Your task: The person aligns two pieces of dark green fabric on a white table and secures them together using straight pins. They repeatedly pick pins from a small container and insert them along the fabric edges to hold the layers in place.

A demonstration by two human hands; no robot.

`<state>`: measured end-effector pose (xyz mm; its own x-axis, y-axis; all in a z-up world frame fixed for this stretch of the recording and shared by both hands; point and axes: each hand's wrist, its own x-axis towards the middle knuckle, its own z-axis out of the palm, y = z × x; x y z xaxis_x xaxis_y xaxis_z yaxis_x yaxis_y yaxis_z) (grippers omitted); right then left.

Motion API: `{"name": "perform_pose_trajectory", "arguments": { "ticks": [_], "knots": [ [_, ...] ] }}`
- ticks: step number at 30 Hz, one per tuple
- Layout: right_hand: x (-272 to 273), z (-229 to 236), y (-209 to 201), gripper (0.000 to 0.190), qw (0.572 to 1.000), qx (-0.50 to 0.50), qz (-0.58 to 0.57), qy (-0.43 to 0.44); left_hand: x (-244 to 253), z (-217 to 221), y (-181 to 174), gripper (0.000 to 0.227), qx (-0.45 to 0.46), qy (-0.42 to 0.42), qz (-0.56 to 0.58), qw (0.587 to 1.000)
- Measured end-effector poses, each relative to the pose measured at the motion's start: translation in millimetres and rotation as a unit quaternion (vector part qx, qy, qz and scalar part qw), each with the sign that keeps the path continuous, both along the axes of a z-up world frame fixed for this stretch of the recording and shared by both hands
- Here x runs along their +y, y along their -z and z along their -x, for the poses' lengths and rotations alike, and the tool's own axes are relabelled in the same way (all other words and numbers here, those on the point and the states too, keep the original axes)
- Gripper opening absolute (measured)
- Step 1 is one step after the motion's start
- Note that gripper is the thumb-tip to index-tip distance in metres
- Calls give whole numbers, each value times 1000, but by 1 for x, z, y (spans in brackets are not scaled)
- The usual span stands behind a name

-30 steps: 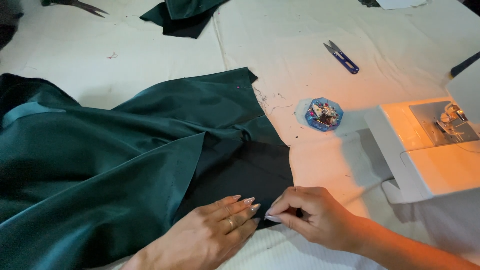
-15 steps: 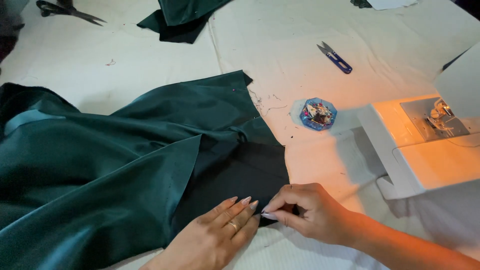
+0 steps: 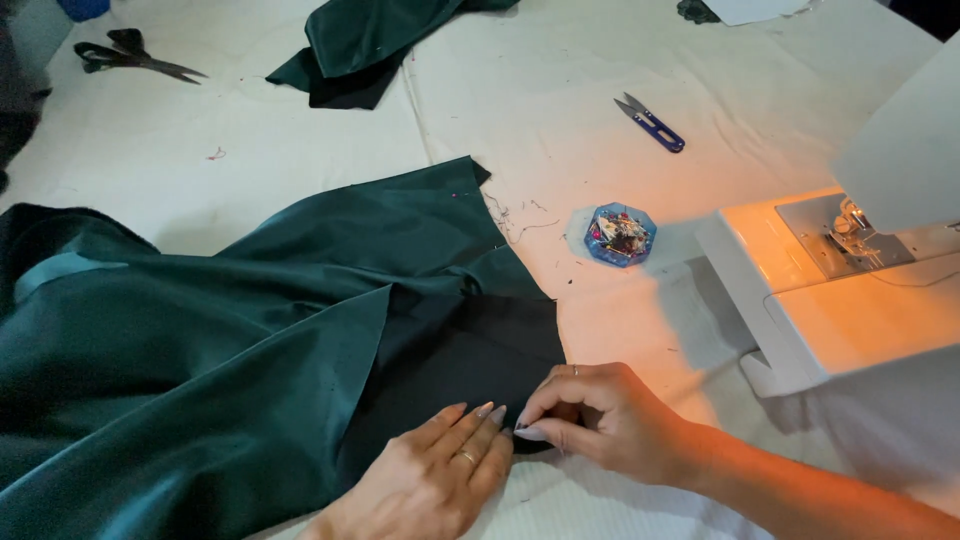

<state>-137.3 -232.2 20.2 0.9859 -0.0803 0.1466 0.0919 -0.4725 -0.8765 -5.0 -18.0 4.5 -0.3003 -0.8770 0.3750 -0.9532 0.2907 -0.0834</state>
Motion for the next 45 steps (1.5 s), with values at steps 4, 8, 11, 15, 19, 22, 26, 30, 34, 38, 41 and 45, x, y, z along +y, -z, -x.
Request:
{"name": "perform_pose_trajectory", "arguments": {
  "ticks": [4,8,11,15,19,22,26,30,34,38,41,45],
  "knots": [
    [-1,-2,-3,12,1000,22,-15,2,-1,-2,2,26,11,-3,10,1000],
    [0,-2,-3,13,999,11,-31,-6,-2,-4,0,27,34,3,12,999],
    [-1,-1,-2,13,1000,5,-16,-16,-2,-3,-3,26,54,-3,0,999],
    [-4,3,-2,12,996,15,-64,-58,-2,-4,1,24,63,-1,30,998],
    [-2,5,-1,14,996,-1,-17,-92,-2,-4,4,26,71,5,14,997],
    [-1,4,2,12,994,-26,28,-99,-2,-5,6,27,73,9,19,997],
    [1,4,1,14,994,-20,28,-104,-1,-7,5,26,75,15,14,997],
    [4,3,0,15,994,-29,40,-101,-1,-7,2,26,77,24,1,997],
    [5,4,2,14,995,-13,42,-86,-3,-6,2,22,69,23,25,997],
    [7,2,11,9,994,-49,76,-54,-3,-5,2,18,39,13,60,997],
    [6,2,14,8,993,-70,76,-52,-3,-7,9,22,79,18,22,997],
    [4,3,6,8,988,-112,77,-78,-10,-7,22,19,36,24,73,996]
  ]
}}
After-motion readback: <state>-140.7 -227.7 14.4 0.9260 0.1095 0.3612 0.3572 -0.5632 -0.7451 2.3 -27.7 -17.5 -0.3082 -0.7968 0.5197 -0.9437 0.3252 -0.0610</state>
